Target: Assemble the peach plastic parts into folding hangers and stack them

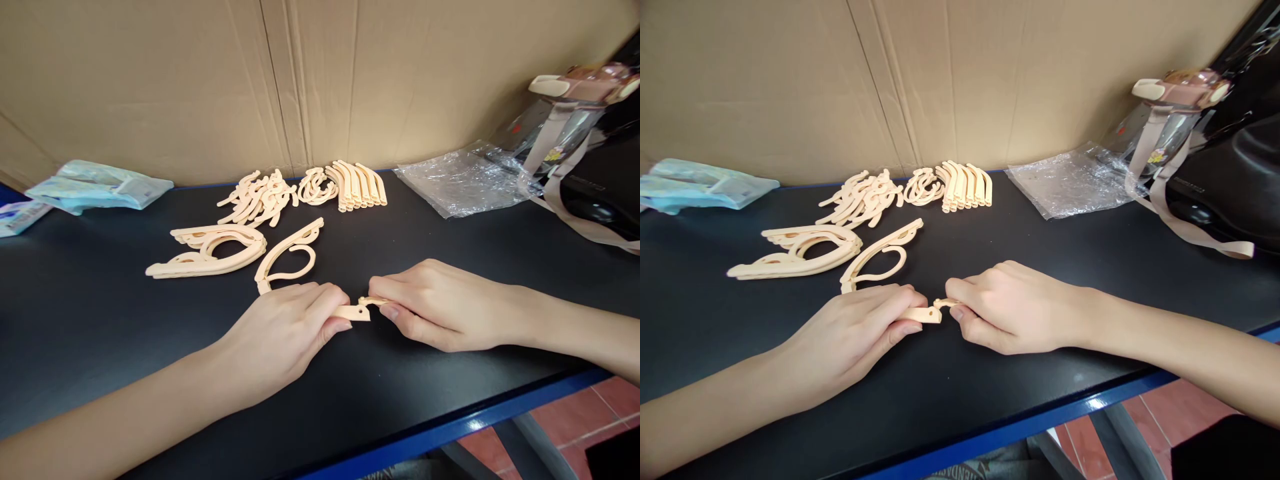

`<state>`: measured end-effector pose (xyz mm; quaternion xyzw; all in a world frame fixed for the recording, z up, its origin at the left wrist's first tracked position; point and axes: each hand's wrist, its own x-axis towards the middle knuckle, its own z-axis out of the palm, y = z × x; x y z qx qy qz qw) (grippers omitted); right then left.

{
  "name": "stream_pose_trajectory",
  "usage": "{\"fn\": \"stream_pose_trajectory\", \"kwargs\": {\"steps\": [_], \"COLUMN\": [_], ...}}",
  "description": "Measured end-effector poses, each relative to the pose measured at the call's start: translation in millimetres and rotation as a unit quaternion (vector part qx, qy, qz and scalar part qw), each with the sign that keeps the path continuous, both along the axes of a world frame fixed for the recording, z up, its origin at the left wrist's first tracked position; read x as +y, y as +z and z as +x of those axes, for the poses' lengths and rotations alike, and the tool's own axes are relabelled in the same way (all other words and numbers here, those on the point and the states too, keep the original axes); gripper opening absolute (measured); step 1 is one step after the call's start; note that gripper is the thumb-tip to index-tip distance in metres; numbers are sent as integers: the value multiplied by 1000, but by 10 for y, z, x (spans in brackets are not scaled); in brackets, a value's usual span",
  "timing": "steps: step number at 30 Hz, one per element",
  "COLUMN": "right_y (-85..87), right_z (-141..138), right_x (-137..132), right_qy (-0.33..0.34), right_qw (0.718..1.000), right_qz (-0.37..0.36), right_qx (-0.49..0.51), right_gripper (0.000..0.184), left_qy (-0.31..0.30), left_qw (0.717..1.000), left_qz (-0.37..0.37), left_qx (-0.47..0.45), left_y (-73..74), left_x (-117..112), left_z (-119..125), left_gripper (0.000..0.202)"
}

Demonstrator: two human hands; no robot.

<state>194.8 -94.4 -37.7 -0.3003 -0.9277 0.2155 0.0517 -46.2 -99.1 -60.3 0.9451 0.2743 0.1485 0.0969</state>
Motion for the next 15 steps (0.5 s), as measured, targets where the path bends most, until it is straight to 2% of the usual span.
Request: {"fn": "stream_pose_trajectory", "kwargs": {"steps": [15], "right_y": [9], "right_z": [-11], "right_x": [5], "right_qy": [-18], "right_qw": [999], "right_qz": [-39], "right_qx": [22], "right_gripper": [18], "left_qy": [2], "left_qw": [1000], "left_qz": [-25], "left_qx": [-17], "left_y": [-57], "left_x": [28], "left_z": [-19], "left_gripper": [23]}}
